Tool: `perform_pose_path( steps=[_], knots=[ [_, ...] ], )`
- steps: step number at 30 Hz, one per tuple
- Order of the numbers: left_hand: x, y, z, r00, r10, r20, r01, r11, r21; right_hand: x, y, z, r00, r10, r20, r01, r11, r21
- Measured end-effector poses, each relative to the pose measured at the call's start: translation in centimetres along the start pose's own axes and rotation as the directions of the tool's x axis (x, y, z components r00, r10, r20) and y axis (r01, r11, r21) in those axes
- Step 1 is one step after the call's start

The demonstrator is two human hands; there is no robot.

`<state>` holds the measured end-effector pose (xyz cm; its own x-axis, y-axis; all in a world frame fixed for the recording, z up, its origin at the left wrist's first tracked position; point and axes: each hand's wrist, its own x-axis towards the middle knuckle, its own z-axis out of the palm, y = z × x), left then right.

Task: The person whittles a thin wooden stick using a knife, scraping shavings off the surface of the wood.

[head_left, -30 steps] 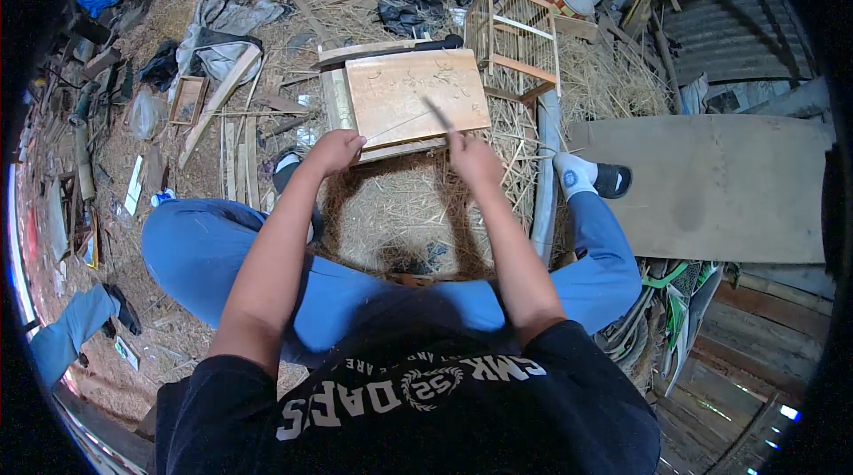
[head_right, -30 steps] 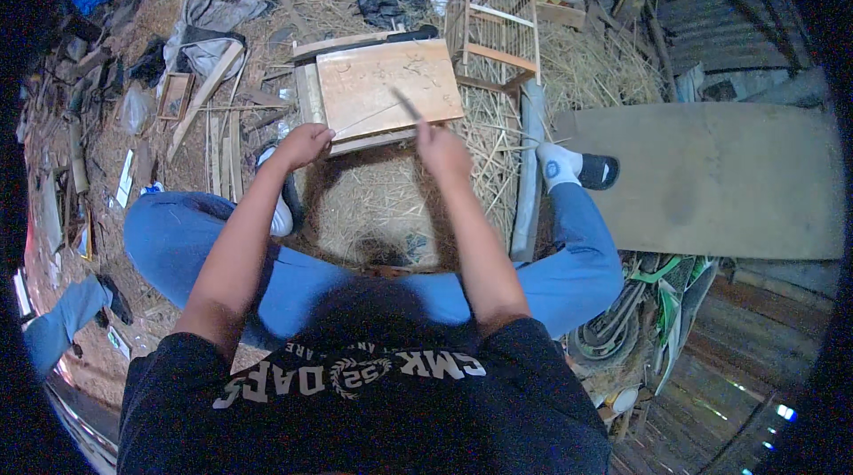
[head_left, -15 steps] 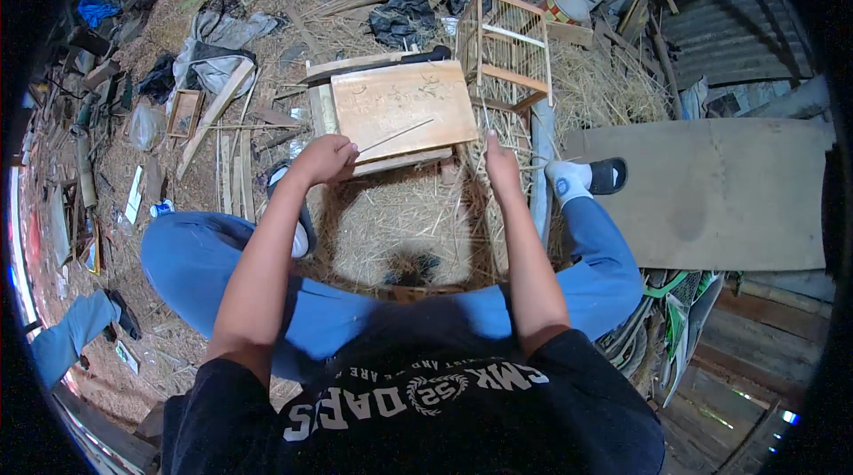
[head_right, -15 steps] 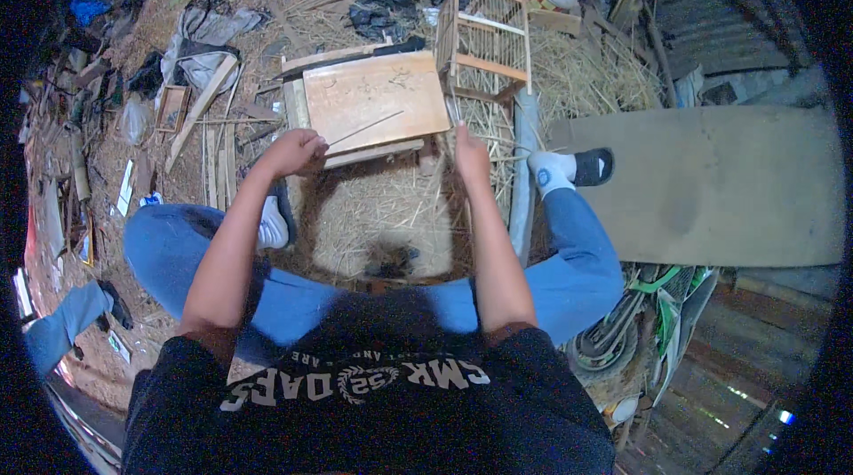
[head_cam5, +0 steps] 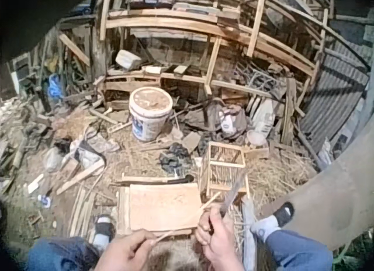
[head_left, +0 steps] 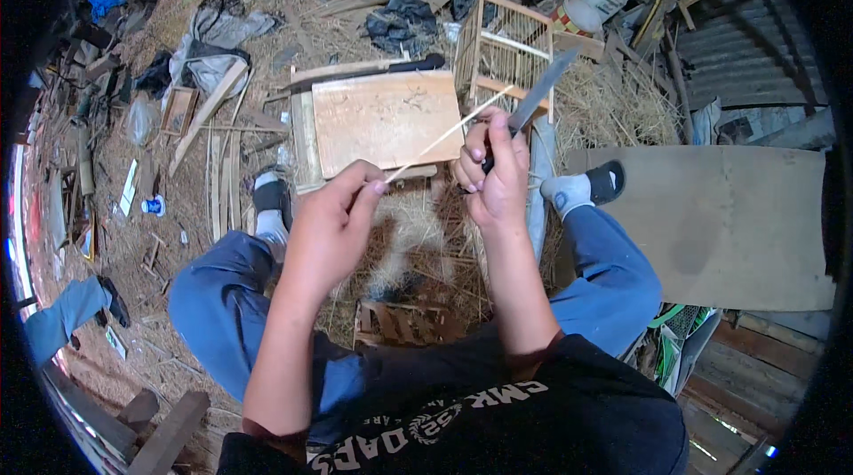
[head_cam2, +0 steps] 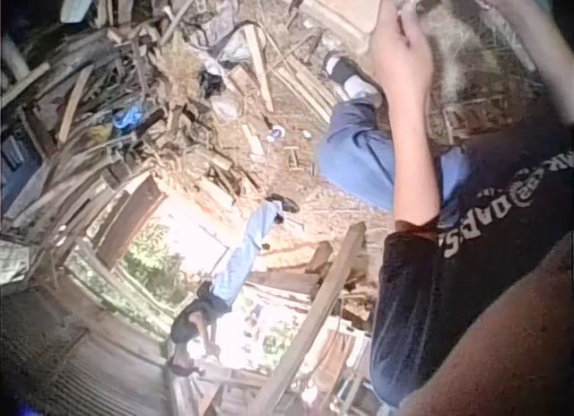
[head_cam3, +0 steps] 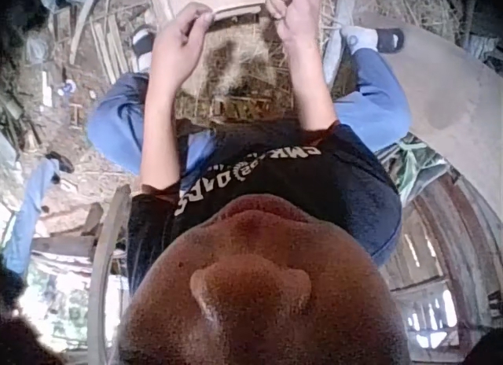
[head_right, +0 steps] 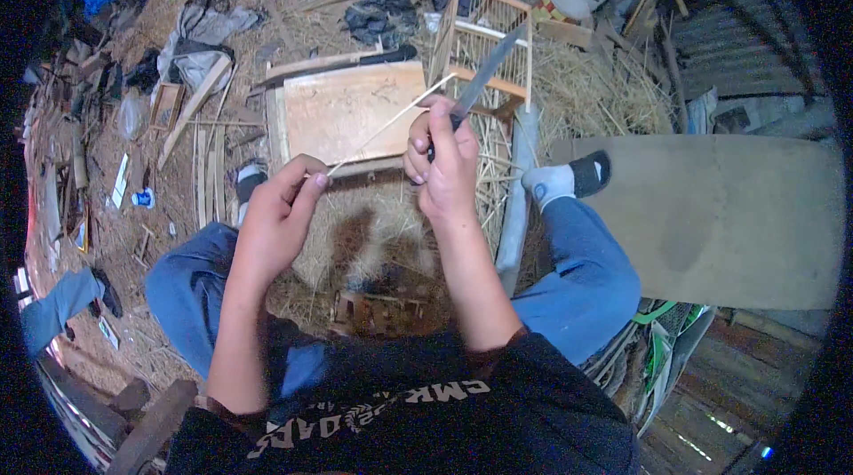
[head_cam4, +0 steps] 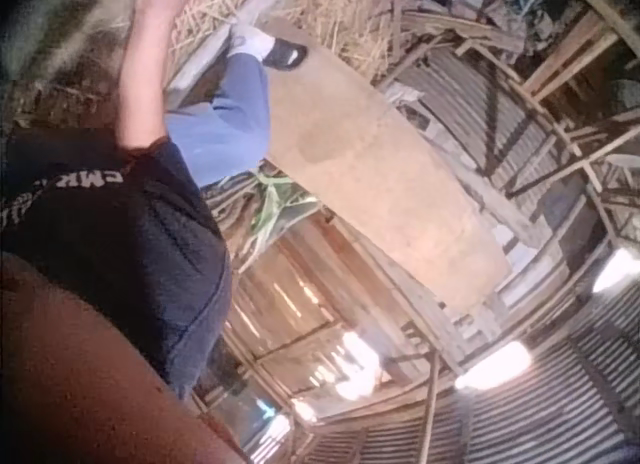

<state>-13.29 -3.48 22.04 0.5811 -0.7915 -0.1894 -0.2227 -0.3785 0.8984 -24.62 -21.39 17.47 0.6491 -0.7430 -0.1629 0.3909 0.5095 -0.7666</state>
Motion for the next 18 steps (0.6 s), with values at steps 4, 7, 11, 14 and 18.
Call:
perform_pose_path(
  steps=[4,7,11,14,18],
  knots=[
    [-2.5,1.7,2.1,0.995,0.008,0.1,0.003,0.995,-0.104,-1.9,-1.3,-1.4,0.998,-0.06,0.027,0.059,0.998,0.031],
    [-3.9,2.3,3.4,0.988,0.011,0.151,0.009,0.991,-0.134,-3.0,-2.5,-2.4,0.992,-0.108,0.063,0.104,0.993,0.062],
    [-5.3,2.3,4.4,0.981,0.012,0.191,0.049,0.949,-0.31,-4.7,-3.9,-2.2,0.985,-0.154,0.078,0.138,0.975,0.176],
    [-6.1,2.5,4.5,0.971,0.068,0.227,0.036,0.904,-0.427,-6.0,-4.9,-1.2,0.974,-0.218,0.067,0.214,0.975,0.065],
    [-7.3,2.7,4.1,0.957,0.13,0.26,-0.001,0.896,-0.444,-8.2,-6.4,0.4,0.97,-0.242,0.021,0.241,0.969,0.047]
  ],
)
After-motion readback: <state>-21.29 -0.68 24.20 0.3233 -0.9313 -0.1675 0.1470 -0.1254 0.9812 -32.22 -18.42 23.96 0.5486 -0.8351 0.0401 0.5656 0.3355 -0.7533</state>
